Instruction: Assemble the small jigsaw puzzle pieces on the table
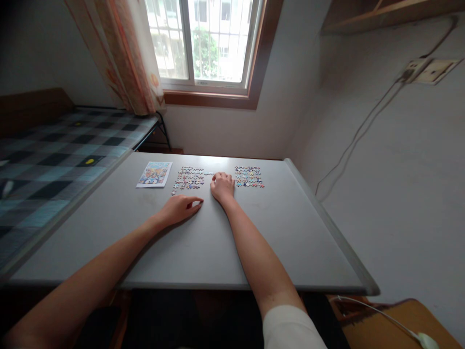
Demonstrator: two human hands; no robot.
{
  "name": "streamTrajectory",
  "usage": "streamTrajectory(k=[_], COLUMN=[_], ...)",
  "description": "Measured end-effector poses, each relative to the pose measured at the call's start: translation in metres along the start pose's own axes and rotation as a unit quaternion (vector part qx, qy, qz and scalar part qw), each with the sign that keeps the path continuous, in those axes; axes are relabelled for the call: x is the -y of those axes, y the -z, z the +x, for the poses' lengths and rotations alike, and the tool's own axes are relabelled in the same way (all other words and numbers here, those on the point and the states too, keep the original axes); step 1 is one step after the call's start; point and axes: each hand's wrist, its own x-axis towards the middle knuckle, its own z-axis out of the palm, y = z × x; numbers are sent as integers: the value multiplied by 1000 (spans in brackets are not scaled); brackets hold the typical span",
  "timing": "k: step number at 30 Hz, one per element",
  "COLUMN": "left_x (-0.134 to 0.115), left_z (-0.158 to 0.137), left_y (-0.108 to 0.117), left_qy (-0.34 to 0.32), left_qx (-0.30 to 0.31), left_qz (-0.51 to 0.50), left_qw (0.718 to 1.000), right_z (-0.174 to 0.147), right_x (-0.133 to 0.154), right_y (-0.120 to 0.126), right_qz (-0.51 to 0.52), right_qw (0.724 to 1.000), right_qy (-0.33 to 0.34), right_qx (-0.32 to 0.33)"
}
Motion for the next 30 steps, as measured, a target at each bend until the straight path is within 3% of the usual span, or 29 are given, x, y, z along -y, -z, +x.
streamTrajectory(k=[17,19,24,30], left_x=[4,8,30,54], left_z=[1,3,7,9], left_y=[5,11,25,26], left_qy=[-11,21,189,256], left_qx=[-12,-54,-185,-204], left_qz=[9,13,16,13], left_qw=[1000,998,964,945], right_z=[0,0,0,0], right_x=[0,0,-1,-1], right_y=[0,0,-1,0], right_qz=[-7,-7,1,5], right_qw=[1000,1000,1000,1000], right_qy=[2,3,2,3], right_qx=[6,4,2,1])
